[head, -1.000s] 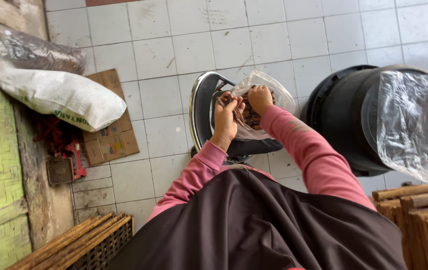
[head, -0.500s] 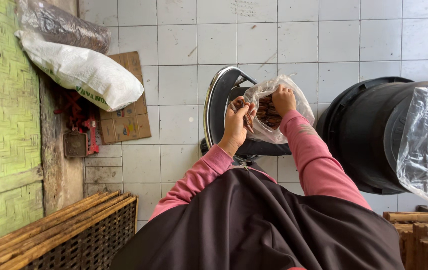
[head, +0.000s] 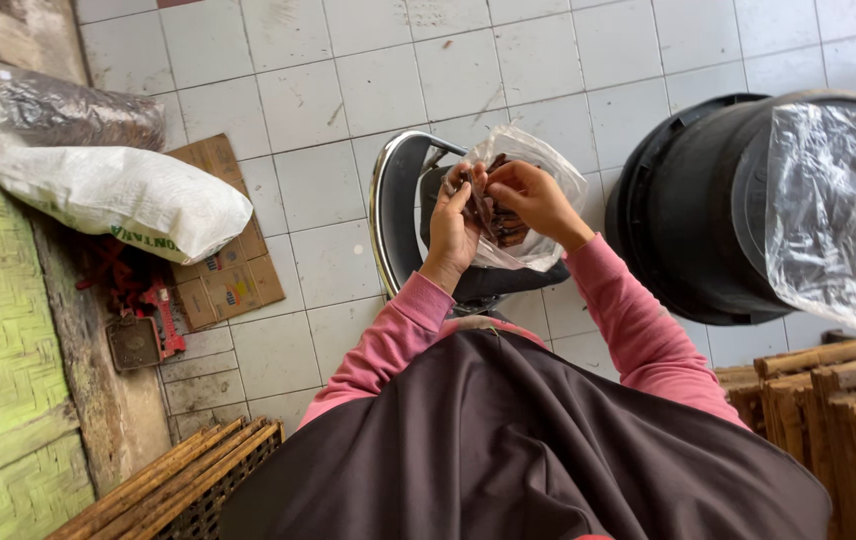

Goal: The person picks up dark brown food slices from a bamboo tray and places them into a clear plastic bag.

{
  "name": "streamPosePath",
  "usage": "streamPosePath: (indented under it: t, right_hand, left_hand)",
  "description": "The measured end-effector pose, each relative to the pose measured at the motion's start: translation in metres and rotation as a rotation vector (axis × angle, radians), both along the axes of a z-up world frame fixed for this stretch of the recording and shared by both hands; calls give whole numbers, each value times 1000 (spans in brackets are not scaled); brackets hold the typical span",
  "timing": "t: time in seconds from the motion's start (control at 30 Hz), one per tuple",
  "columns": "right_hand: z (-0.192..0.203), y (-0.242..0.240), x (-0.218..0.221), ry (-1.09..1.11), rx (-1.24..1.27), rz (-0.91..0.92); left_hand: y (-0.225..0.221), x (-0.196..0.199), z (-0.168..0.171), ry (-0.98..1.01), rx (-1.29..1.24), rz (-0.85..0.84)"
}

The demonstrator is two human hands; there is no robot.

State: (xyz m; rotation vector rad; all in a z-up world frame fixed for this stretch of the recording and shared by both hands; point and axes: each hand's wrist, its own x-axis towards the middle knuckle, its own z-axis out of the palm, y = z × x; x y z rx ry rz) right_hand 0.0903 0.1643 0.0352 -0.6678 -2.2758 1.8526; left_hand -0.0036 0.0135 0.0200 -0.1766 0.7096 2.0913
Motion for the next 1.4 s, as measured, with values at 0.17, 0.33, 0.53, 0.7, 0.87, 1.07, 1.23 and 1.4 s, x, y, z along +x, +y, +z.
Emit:
streamPosePath:
  t: [0.17,0.33,0.53,0.7,0.87,1.07,1.23,1.4]
  right_hand:
    - [45,-15,1,16,11,15]
    - [38,-2,6,-36,-215,-96]
    - [-30,26,-14,-337,884,47]
    - [-140,32,-67,-391,1018,205]
    - [-202,33,-81,-181,1005,118]
    - [-207,29,-81,-152,1092,78]
    - [-194,15,-64,-124,1332,24]
    - [-186,-11,-43,-105,951,552]
  left_hand:
    - [6,4,7,85,-55,-95]
    - [-4,-3,2,101,-179,-126]
    - [-27,-36,-4,10,-106,79]
    - [-37,-35,3,9,-40,114]
    - [-53,-19,12,2,-78,158]
    - [-68,-6,11,-13,-97,191]
    - [-68,-1,1,-16,-88,218]
    - [-56,-3,-1,-45,-68,209]
